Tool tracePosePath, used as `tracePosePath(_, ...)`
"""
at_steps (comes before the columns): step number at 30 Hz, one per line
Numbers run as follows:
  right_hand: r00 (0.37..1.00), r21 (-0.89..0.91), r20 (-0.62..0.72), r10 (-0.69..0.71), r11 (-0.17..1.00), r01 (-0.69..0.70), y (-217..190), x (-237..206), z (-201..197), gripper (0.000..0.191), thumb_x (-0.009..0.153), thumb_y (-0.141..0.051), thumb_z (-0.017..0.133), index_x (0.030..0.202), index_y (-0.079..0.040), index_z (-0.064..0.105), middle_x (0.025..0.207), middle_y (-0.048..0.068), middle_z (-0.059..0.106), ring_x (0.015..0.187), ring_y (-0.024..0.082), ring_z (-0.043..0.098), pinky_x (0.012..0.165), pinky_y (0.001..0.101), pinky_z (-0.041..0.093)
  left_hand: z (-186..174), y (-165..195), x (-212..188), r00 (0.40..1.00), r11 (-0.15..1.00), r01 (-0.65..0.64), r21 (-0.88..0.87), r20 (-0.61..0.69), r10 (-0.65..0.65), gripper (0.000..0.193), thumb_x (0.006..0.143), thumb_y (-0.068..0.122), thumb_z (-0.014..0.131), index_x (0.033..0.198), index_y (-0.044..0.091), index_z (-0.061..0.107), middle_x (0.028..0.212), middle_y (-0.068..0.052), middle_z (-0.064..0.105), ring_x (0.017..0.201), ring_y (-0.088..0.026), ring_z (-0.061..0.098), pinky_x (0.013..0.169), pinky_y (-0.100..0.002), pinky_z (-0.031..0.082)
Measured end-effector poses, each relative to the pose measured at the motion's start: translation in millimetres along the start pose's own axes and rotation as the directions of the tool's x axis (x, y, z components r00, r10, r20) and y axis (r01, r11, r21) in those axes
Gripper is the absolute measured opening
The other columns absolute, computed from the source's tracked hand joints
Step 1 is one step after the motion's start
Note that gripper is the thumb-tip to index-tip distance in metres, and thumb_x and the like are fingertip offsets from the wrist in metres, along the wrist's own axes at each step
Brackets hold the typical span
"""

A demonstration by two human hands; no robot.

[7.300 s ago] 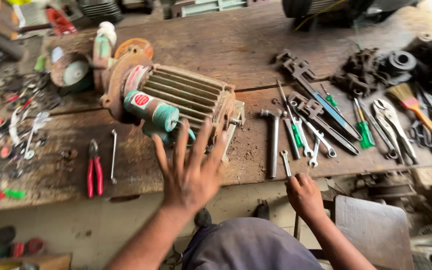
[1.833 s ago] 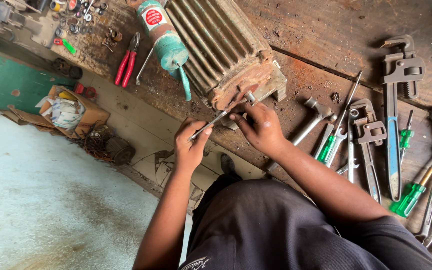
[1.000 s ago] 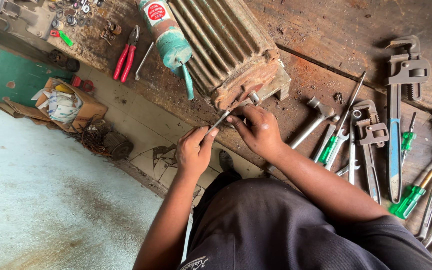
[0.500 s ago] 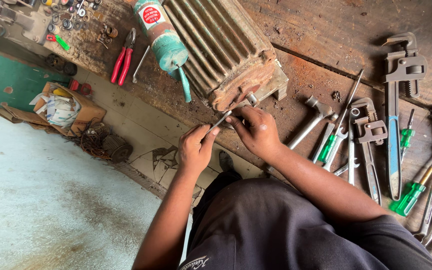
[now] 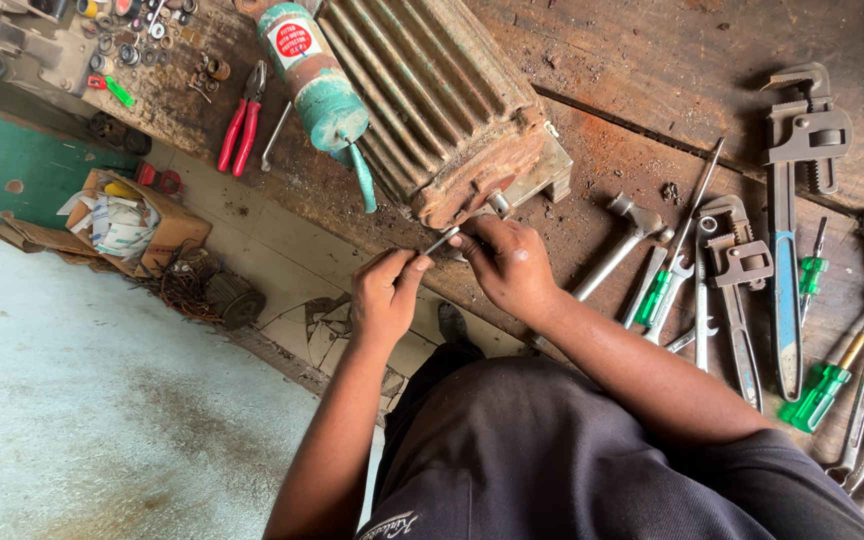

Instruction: The person works on an electric motor clamped to a stand on a cluttered workbench. They unscrew a fastener with a screwdriver, reposition the motor, tap and drive parts with a hammer, and tighten components using a wrench while steadying the motor with the other hand.

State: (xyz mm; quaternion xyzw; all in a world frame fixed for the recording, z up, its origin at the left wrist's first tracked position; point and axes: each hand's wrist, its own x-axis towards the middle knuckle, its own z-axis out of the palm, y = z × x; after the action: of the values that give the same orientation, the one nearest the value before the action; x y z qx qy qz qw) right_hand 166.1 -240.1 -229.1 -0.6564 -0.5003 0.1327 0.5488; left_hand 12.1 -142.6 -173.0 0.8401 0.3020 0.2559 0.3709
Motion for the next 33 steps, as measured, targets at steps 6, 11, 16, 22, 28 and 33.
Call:
tracePosePath(6,0.999,-0.005,-0.008,-0.054,0.999,0.054,6.5,-0.2,1.2,0.013,0.094,-0.010,0.074,0.101,-0.001,0.068,0.082,0.016,0.070,0.074,0.036,0.069,0.064,0.0447,0.052,1.4,-5.1,0.3,1.000,1.000,-0.021,0.014,0.012,0.021,0.027,0.104,0.026,0.062,0.093,0.003,0.070,0.076,-0.012,0.067,0.068,-0.029,0.065,0.063,-0.039,0.049)
tracePosePath(11,1.000,-0.031,0.011,-0.014,0.999,0.015,12.0,0.0,1.7,0.016,0.094,-0.014,0.076,0.099,-0.002,0.069,0.077,0.017,0.067,0.071,0.037,0.068,0.061,0.0454,0.051,15.8,-7.8,-3.7,1.000,0.999,0.014,-0.049,-0.025,-0.015,0.030,0.105,0.028,0.059,0.090,0.003,0.068,0.075,-0.010,0.067,0.068,-0.025,0.066,0.063,-0.037,0.049)
tracePosePath(16,0.999,-0.022,0.022,-0.047,0.999,0.047,15.8,0.4,-0.3,0.017,0.094,-0.017,0.076,0.097,-0.002,0.067,0.077,0.016,0.068,0.069,0.035,0.069,0.059,0.0446,0.051,18.3,-8.9,-4.8,0.999,0.994,0.038,-0.103,-0.009,-0.039,0.029,0.106,0.027,0.057,0.093,0.002,0.067,0.078,-0.009,0.065,0.068,-0.021,0.062,0.064,-0.035,0.049)
tracePosePath(22,0.994,-0.070,0.054,-0.095,0.993,0.098,20.0,1.9,-2.3,0.013,0.095,-0.016,0.076,0.095,-0.005,0.068,0.075,0.015,0.068,0.066,0.036,0.068,0.056,0.0450,0.050,18.2,-10.2,5.0,0.999,0.989,0.029,-0.142,0.032,-0.025,0.029,0.107,0.026,0.055,0.095,0.002,0.063,0.081,-0.011,0.059,0.071,-0.023,0.056,0.068,-0.034,0.046)
tracePosePath(28,0.995,-0.030,0.033,-0.091,0.995,0.092,21.4,1.2,-0.1,0.013,0.094,-0.014,0.076,0.096,-0.004,0.069,0.073,0.016,0.067,0.064,0.036,0.067,0.056,0.0435,0.050,16.5,-8.9,9.3,1.000,0.993,0.023,-0.117,0.017,-0.021,0.027,0.107,0.026,0.056,0.095,0.002,0.060,0.079,-0.012,0.058,0.068,-0.026,0.056,0.065,-0.037,0.046)
tracePosePath(33,0.997,0.031,0.058,-0.054,0.998,0.053,20.6,1.5,-0.6,0.014,0.095,-0.016,0.077,0.096,-0.004,0.070,0.072,0.014,0.066,0.061,0.032,0.066,0.055,0.0413,0.049,6.0,-8.8,2.1,1.000,1.000,-0.023,-0.006,0.014,0.023,0.027,0.106,0.024,0.057,0.089,0.003,0.058,0.076,-0.013,0.060,0.068,-0.032,0.061,0.062,-0.042,0.045)
